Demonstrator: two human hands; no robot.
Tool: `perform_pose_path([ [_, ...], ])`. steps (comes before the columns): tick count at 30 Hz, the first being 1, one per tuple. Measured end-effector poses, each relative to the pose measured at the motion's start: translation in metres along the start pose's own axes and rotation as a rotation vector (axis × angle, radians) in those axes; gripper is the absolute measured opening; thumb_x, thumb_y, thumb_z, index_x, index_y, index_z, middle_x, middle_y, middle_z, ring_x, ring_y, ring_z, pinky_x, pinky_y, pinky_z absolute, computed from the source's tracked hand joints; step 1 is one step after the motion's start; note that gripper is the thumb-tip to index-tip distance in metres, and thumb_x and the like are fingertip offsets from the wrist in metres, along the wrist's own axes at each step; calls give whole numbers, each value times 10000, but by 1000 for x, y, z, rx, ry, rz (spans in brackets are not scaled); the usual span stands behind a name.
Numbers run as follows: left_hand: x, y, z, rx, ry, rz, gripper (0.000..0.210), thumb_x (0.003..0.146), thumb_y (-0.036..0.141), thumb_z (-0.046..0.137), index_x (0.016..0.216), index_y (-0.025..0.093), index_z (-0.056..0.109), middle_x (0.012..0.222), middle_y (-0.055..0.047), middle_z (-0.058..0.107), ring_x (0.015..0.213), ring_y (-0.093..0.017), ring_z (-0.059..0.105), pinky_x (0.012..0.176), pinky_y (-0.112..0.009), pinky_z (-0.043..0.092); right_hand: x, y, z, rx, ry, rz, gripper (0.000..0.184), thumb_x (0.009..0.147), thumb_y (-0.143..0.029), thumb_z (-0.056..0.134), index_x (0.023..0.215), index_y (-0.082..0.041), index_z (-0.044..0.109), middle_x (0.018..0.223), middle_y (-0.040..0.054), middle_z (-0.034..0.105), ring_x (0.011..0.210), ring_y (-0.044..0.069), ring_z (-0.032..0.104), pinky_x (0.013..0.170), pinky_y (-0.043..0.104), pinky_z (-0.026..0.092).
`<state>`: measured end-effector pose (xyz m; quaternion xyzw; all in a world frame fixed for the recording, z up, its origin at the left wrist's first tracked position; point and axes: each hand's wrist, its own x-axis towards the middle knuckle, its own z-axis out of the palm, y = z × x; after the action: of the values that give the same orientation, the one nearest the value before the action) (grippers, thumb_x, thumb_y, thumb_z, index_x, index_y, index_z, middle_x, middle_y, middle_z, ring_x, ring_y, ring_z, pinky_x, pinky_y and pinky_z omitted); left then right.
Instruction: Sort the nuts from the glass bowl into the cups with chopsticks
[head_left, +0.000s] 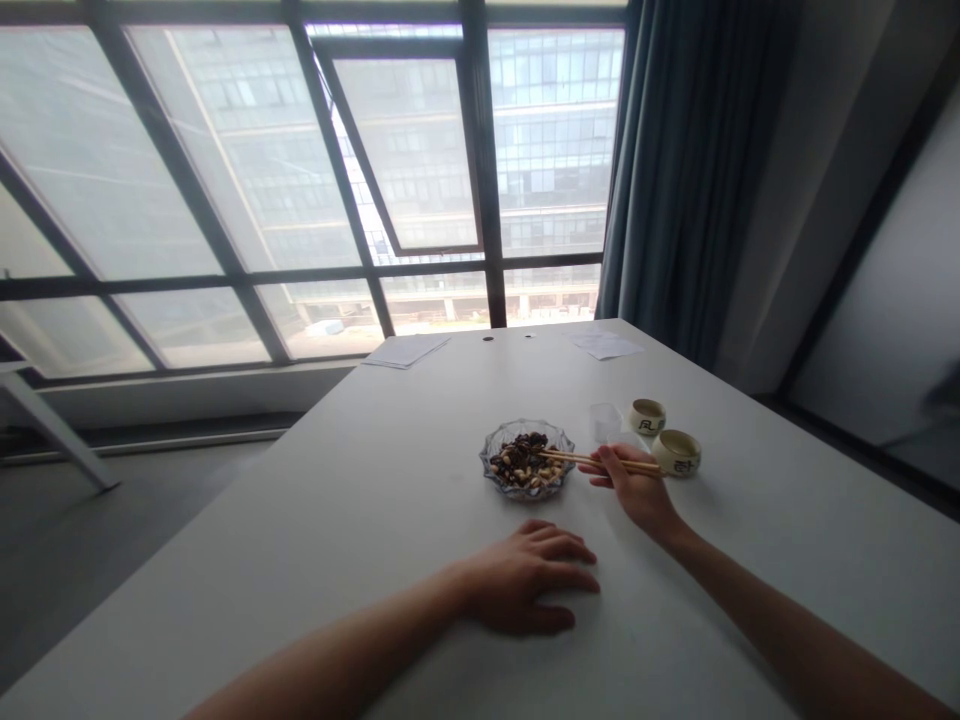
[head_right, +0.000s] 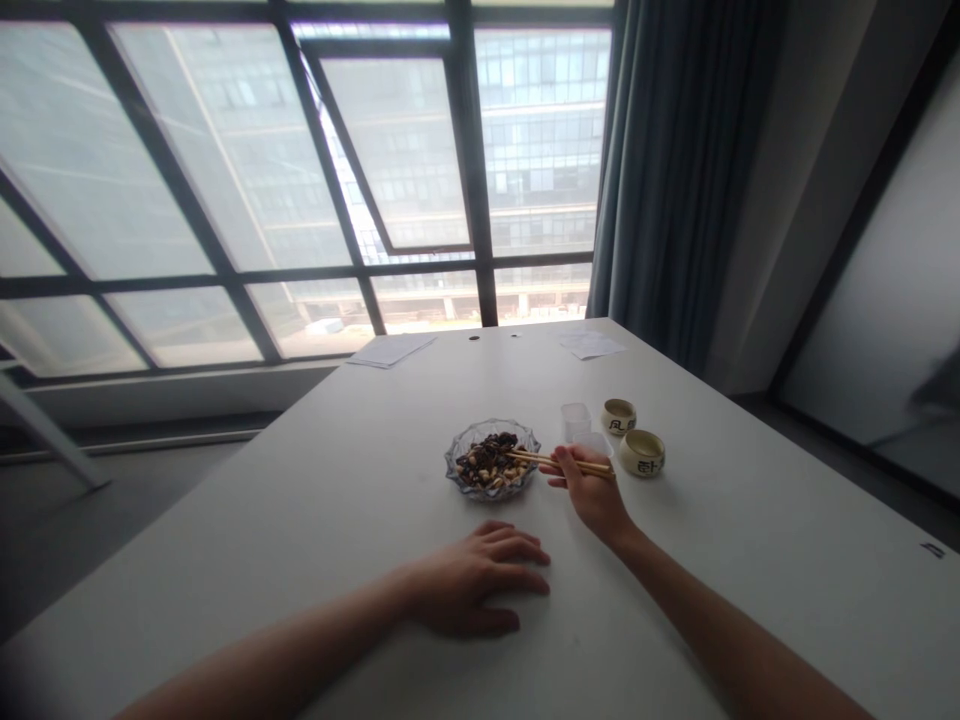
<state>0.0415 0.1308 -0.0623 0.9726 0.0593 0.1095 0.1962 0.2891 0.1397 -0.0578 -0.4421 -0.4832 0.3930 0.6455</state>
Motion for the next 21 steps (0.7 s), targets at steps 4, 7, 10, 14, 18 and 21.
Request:
perform_pose_path([
  [4,0,1,-1,1,-10,-7,486,1011,507,640,1462,333,589,1531,-73,577,1415,-315,531,1252,-464,285,1,-2,-2,-32,-5,-28,523,812,-697,794,828,-178,737,856,100,821,799,292,837,619,312,706],
  [7,1,1,-1,1,-7,-7,484,1008,503,646,1458,333,593,1528,-73,579,1410,-318,534,1251,-464,285,1,-3,-3,-50,-19,-47,524,820,-701,785,841,-180,742,869,99,819,819,296,836,630,317,708],
  [10,1,0,0,2,-6,-4,484,1005,496,651,1455,328,593,1528,-75,579,1413,-315,532,1254,-460,281,0,0,-3,-64,-55,-57,517,825,-695,785,856,-180,753,896,101,823,842,299,836,647,326,710],
  [14,1,-1,2,-2,5,2,479,1009,502,646,1450,323,597,1530,-74,578,1419,-309,525,1254,-456,280,0,5,-3,-79,-97,-62,484,848,-664,783,876,-181,767,907,101,829,886,304,833,668,332,709],
  [18,0,-1,2,1,-9,-13,490,1000,499,655,1457,333,594,1537,-69,573,1420,-318,525,1254,-471,281,0,7,-4,-80,-95,-71,500,846,-678,773,882,-179,787,921,111,836,880,302,834,681,345,710],
  [21,0,-1,1,3,-13,-12,493,997,496,659,1458,335,593,1541,-70,570,1429,-321,519,1257,-476,277,0,7,-3,-78,-58,-86,513,833,-691,776,886,-182,800,902,115,837,842,295,834,713,366,713],
])
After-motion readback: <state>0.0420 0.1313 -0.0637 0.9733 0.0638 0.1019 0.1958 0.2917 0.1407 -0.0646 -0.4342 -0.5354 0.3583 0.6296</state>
